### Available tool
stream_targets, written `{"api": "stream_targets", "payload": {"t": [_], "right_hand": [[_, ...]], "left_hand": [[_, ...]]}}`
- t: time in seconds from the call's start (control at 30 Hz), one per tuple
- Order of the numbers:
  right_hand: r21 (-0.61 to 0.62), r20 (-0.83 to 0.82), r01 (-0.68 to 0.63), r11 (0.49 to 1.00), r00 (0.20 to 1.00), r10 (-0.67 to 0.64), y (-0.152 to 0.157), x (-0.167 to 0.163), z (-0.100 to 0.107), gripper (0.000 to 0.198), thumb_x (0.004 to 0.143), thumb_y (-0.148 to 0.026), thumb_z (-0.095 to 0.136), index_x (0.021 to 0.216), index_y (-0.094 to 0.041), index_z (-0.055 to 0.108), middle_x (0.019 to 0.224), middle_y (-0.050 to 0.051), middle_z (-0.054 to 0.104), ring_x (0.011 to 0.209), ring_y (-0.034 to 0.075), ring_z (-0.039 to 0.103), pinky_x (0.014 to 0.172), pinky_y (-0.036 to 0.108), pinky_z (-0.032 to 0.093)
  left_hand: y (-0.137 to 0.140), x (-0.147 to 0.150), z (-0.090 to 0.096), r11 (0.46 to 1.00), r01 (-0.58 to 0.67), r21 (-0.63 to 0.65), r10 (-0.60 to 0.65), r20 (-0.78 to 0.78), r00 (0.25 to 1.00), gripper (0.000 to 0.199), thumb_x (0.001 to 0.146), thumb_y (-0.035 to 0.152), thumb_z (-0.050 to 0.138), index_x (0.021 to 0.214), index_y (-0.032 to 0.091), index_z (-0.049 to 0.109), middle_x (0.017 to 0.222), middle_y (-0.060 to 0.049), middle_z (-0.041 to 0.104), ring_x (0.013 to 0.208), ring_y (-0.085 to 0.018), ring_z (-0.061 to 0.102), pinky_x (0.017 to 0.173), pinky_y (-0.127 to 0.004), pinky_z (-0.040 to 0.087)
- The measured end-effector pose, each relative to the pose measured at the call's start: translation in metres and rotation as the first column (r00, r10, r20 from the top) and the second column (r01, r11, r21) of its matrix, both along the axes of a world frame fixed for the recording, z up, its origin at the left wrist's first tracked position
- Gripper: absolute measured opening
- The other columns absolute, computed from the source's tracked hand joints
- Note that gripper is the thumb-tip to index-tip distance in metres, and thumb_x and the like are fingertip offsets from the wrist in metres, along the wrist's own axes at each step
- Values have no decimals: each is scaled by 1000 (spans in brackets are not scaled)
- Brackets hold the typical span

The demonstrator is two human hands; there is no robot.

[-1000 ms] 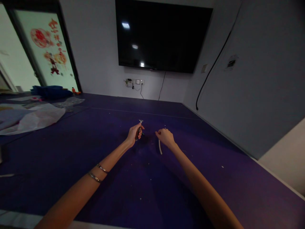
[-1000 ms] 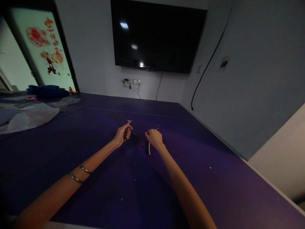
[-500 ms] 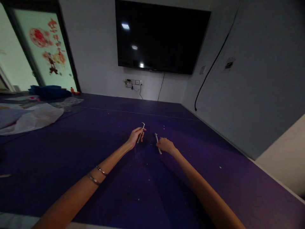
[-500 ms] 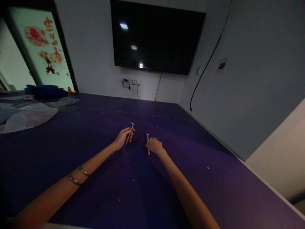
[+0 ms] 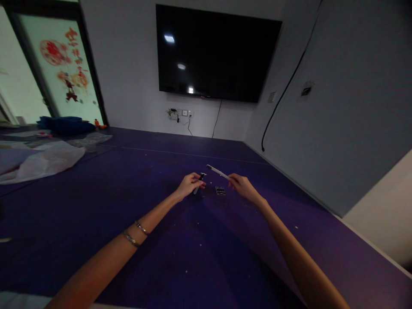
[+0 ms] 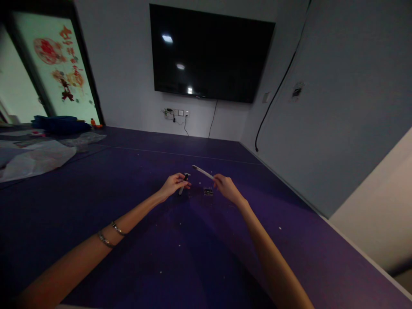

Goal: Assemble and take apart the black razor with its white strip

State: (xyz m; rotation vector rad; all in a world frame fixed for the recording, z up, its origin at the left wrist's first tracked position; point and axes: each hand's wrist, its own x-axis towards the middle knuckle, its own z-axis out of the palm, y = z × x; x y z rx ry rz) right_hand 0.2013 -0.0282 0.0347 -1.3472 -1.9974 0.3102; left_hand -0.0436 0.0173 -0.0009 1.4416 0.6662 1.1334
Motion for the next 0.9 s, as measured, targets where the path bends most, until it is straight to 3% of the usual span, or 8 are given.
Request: {"api": "stream_targets", "payload": {"t": [0.13,0.3,0.53,0.9], "right_hand": [[46,-31,33,998,999,-32,-4,9,3,33,82,-35,43,98,-16,66,74,4,67,70,16,59,65,24,43],[-4,-137,27,1000,990,-27,-1,14,1,36,78,-40,50,99,-18,68,78,4,69,77,20,62,70,29,45],[-22,-260,-11,1000,966,5,-4,9,1,31,73,-41,58,91,-19,72,87,5,71,81,22,64,73,32,47],[-10,-269,-35,999,963,31,-4,6,4,26,72,-37,61,89,-21,72,90,5,71,86,23,64,79,34,48]], "left_hand": [[1,5,-2,1000,-10,-14,10,21,1000,24,68,19,67,81,14,49,75,-8,70,63,-16,66,63,-28,47],[-2,6,-7,998,51,-22,-51,-1,999,24,66,20,69,79,14,50,76,-7,70,65,-16,66,64,-28,47],[0,7,-8,999,46,-23,-45,27,999,28,63,22,71,78,15,49,77,-7,70,67,-17,66,64,-27,46],[-7,8,-5,997,65,-41,-64,34,997,30,62,22,73,79,14,50,79,-7,70,71,-18,66,63,-27,46]]}}
